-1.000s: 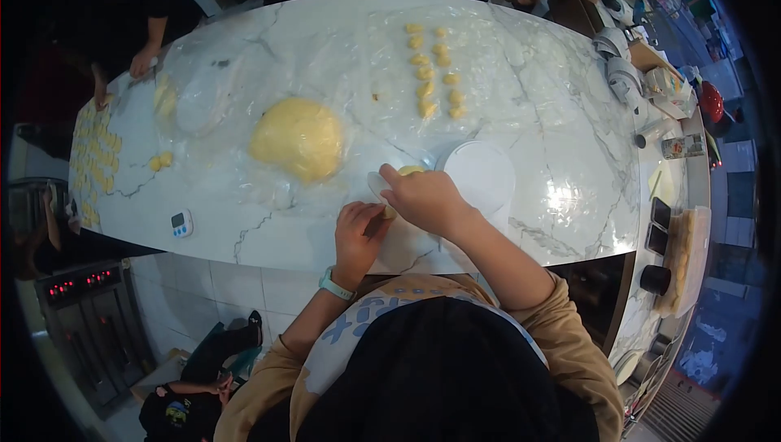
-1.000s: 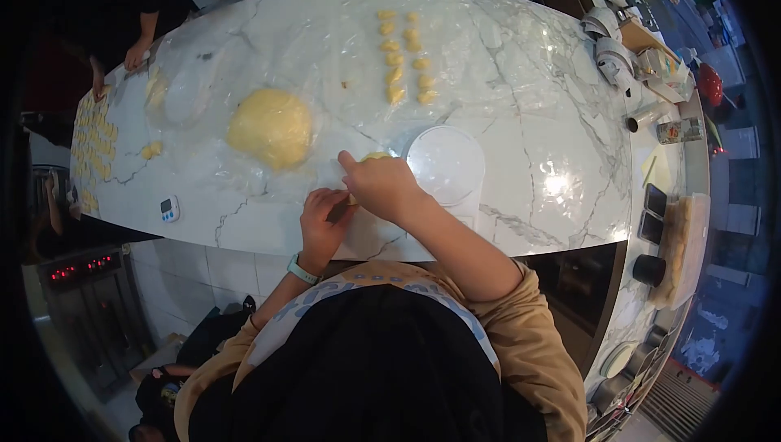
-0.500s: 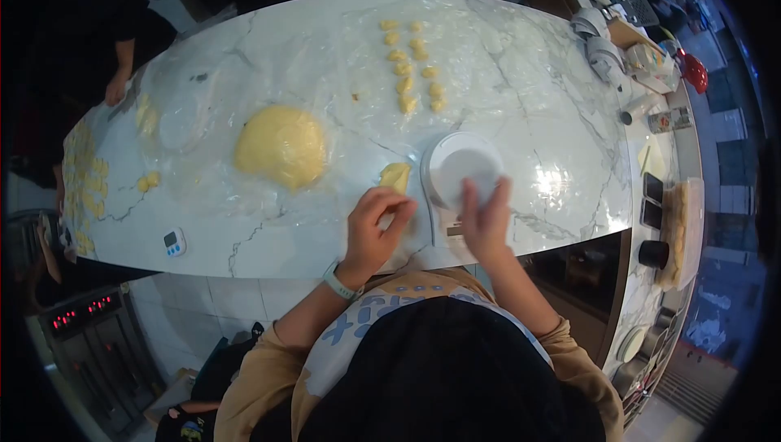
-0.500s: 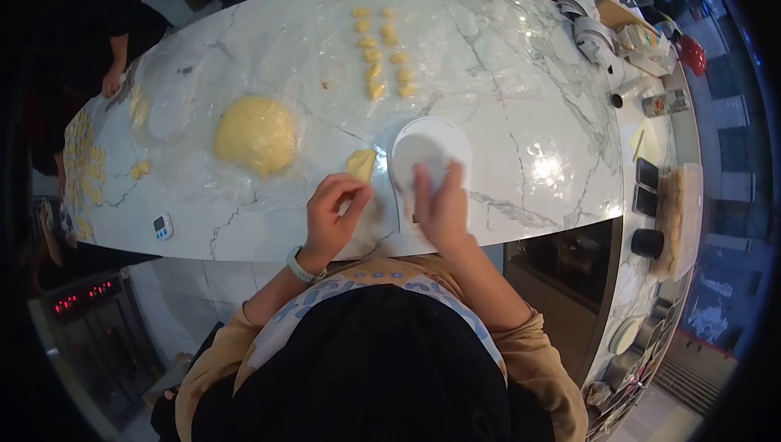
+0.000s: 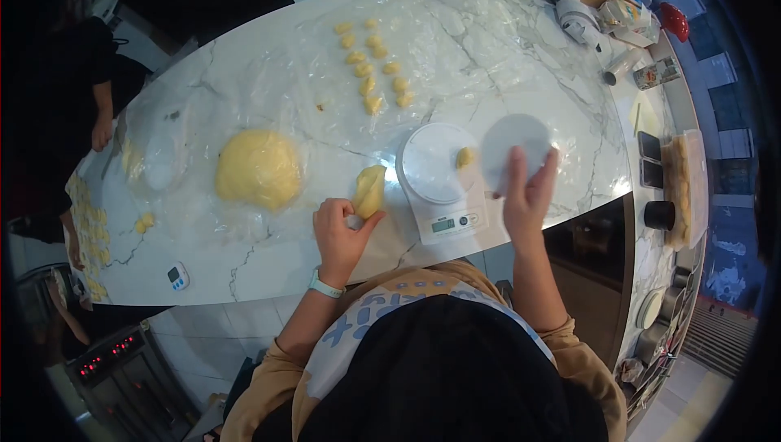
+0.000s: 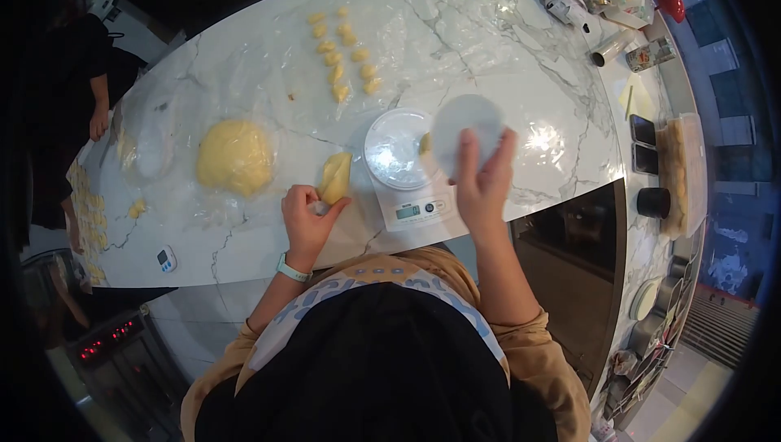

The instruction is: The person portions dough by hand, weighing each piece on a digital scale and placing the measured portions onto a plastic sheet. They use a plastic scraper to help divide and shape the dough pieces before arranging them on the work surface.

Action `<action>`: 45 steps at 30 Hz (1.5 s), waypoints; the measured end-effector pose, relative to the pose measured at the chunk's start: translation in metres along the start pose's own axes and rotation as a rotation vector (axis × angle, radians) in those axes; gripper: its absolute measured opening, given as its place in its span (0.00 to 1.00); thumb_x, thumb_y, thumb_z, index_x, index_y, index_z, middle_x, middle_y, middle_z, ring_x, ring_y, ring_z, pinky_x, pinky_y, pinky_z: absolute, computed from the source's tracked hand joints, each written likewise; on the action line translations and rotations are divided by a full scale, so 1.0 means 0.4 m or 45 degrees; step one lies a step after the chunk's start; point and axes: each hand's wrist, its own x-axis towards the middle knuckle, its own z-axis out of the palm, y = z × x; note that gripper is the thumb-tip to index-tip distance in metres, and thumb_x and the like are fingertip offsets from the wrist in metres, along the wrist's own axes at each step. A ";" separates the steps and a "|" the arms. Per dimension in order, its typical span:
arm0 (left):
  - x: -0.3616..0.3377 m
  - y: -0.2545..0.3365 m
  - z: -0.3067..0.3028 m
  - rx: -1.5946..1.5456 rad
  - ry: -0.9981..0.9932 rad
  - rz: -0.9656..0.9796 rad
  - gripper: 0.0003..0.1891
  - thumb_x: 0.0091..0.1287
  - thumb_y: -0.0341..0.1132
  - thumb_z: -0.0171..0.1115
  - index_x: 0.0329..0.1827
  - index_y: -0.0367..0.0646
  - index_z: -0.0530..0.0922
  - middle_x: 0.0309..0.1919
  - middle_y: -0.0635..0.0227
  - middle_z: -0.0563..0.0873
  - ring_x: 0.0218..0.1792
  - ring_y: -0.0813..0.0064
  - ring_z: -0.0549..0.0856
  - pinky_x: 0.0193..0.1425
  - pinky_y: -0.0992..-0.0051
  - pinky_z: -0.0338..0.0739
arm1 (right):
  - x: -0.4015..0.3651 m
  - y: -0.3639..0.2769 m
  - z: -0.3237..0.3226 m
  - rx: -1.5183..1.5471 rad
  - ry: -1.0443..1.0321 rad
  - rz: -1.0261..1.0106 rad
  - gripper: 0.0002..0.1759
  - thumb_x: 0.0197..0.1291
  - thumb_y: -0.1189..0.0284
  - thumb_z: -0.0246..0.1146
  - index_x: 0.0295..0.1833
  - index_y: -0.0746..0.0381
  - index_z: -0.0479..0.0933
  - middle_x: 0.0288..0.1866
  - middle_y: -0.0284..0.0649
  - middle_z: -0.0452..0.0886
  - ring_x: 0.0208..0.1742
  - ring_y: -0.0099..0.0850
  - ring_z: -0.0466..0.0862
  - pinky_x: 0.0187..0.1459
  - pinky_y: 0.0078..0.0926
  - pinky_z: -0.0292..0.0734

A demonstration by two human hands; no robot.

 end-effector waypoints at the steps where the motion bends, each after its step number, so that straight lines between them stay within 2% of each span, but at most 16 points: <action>1: -0.010 -0.016 -0.003 -0.031 -0.023 -0.004 0.16 0.46 0.34 0.77 0.30 0.42 0.75 0.29 0.66 0.79 0.29 0.63 0.76 0.38 0.68 0.70 | -0.015 0.007 0.022 -0.010 -0.120 0.024 0.17 0.68 0.67 0.56 0.53 0.66 0.61 0.28 0.38 0.79 0.22 0.20 0.78 0.16 0.18 0.70; 3: -0.026 -0.026 -0.010 -0.063 -0.047 -0.011 0.15 0.46 0.33 0.77 0.29 0.42 0.76 0.28 0.67 0.80 0.31 0.63 0.77 0.39 0.68 0.70 | -0.039 -0.011 0.063 -0.448 -0.593 0.023 0.20 0.64 0.69 0.59 0.55 0.67 0.63 0.16 0.43 0.75 0.16 0.34 0.79 0.17 0.32 0.69; 5: -0.033 -0.023 -0.022 -0.066 0.022 0.083 0.12 0.46 0.30 0.75 0.29 0.42 0.79 0.27 0.68 0.82 0.35 0.64 0.80 0.41 0.68 0.72 | -0.052 -0.031 0.125 -0.614 -0.965 -0.301 0.19 0.62 0.68 0.60 0.56 0.61 0.65 0.19 0.47 0.78 0.21 0.48 0.80 0.21 0.40 0.72; 13: -0.074 -0.054 -0.042 -0.119 -0.046 0.073 0.10 0.47 0.25 0.72 0.33 0.41 0.81 0.32 0.66 0.84 0.39 0.62 0.81 0.46 0.66 0.73 | -0.131 0.051 0.286 -1.021 -1.448 -0.762 0.18 0.57 0.70 0.57 0.53 0.59 0.66 0.22 0.38 0.79 0.22 0.38 0.82 0.23 0.33 0.76; 16: -0.069 -0.055 -0.048 -0.133 -0.073 0.115 0.10 0.49 0.25 0.71 0.33 0.41 0.80 0.34 0.65 0.83 0.39 0.62 0.81 0.44 0.66 0.74 | -0.188 0.107 0.249 -0.806 -1.119 -0.872 0.16 0.56 0.71 0.57 0.50 0.61 0.67 0.22 0.37 0.78 0.22 0.35 0.83 0.23 0.31 0.76; 21: -0.098 -0.036 -0.049 -0.426 -0.171 -0.005 0.10 0.51 0.22 0.70 0.35 0.39 0.80 0.35 0.61 0.82 0.36 0.64 0.82 0.41 0.71 0.77 | -0.195 0.096 0.164 -0.661 -1.117 -0.635 0.14 0.61 0.71 0.58 0.50 0.65 0.67 0.22 0.42 0.78 0.23 0.40 0.82 0.23 0.34 0.75; 23: -0.084 0.005 -0.077 -0.382 -0.206 0.013 0.08 0.54 0.22 0.68 0.37 0.38 0.80 0.37 0.59 0.82 0.37 0.66 0.83 0.41 0.72 0.78 | -0.195 0.072 0.148 -0.512 -0.939 -0.516 0.16 0.61 0.72 0.61 0.51 0.67 0.67 0.22 0.43 0.78 0.22 0.42 0.81 0.23 0.35 0.74; 26: -0.060 -0.003 -0.080 -0.370 -0.294 0.212 0.10 0.56 0.21 0.65 0.40 0.36 0.79 0.42 0.57 0.82 0.40 0.67 0.83 0.45 0.73 0.77 | -0.187 0.041 0.132 -0.372 -0.823 -0.570 0.18 0.58 0.74 0.64 0.51 0.67 0.67 0.21 0.43 0.77 0.22 0.42 0.80 0.23 0.35 0.73; 29: -0.025 0.015 -0.078 -0.481 -0.284 0.099 0.11 0.58 0.21 0.64 0.45 0.34 0.79 0.47 0.57 0.81 0.41 0.69 0.83 0.46 0.74 0.77 | -0.188 0.029 0.116 -0.276 -0.779 -0.584 0.18 0.58 0.74 0.65 0.51 0.67 0.68 0.21 0.43 0.77 0.21 0.42 0.80 0.24 0.34 0.73; 33: 0.028 0.045 -0.060 -0.514 -0.197 0.213 0.13 0.57 0.21 0.64 0.46 0.36 0.80 0.42 0.57 0.83 0.38 0.65 0.84 0.43 0.73 0.78 | -0.182 0.008 0.077 -0.273 -0.802 -0.590 0.17 0.58 0.76 0.63 0.51 0.67 0.68 0.23 0.43 0.78 0.22 0.42 0.80 0.24 0.34 0.73; 35: 0.034 0.074 -0.052 -0.532 -0.201 -0.025 0.14 0.57 0.22 0.63 0.47 0.37 0.80 0.42 0.57 0.83 0.39 0.66 0.84 0.45 0.72 0.78 | -0.158 0.011 0.048 -0.319 -0.708 -0.411 0.13 0.58 0.72 0.63 0.46 0.66 0.71 0.20 0.42 0.76 0.20 0.43 0.78 0.23 0.36 0.73; 37: 0.033 0.064 -0.041 -0.503 -0.204 0.017 0.14 0.57 0.23 0.64 0.47 0.37 0.80 0.42 0.57 0.83 0.39 0.66 0.84 0.44 0.71 0.78 | -0.143 0.041 0.020 -0.215 -0.205 -0.562 0.11 0.58 0.79 0.62 0.46 0.67 0.71 0.21 0.42 0.78 0.20 0.38 0.81 0.22 0.30 0.74; 38: 0.032 0.059 -0.039 -0.473 -0.205 0.055 0.14 0.57 0.24 0.64 0.47 0.38 0.80 0.42 0.58 0.83 0.38 0.65 0.84 0.44 0.70 0.78 | -0.134 0.031 -0.011 -0.285 -0.142 -0.302 0.11 0.59 0.80 0.60 0.47 0.68 0.70 0.24 0.43 0.79 0.23 0.34 0.82 0.24 0.27 0.75; 39: 0.034 0.058 -0.041 -0.472 -0.206 0.054 0.14 0.57 0.24 0.64 0.47 0.38 0.80 0.42 0.58 0.83 0.38 0.65 0.84 0.44 0.70 0.78 | -0.110 0.039 -0.033 -0.372 -0.003 -0.449 0.11 0.61 0.79 0.59 0.48 0.69 0.69 0.29 0.44 0.80 0.26 0.29 0.82 0.27 0.24 0.75; 40: 0.037 0.059 -0.042 -0.308 -0.377 0.193 0.12 0.57 0.26 0.65 0.45 0.39 0.81 0.42 0.60 0.82 0.37 0.64 0.83 0.44 0.70 0.77 | -0.097 0.030 -0.045 -0.264 0.130 -0.273 0.11 0.63 0.78 0.58 0.49 0.68 0.69 0.32 0.42 0.79 0.29 0.24 0.81 0.29 0.22 0.75; 45: 0.054 0.063 -0.054 0.069 -0.751 0.384 0.09 0.55 0.30 0.68 0.39 0.41 0.83 0.38 0.63 0.82 0.34 0.59 0.81 0.40 0.68 0.76 | -0.051 0.000 -0.104 -0.051 0.338 -0.205 0.11 0.67 0.72 0.57 0.50 0.66 0.68 0.31 0.34 0.78 0.26 0.17 0.76 0.21 0.14 0.69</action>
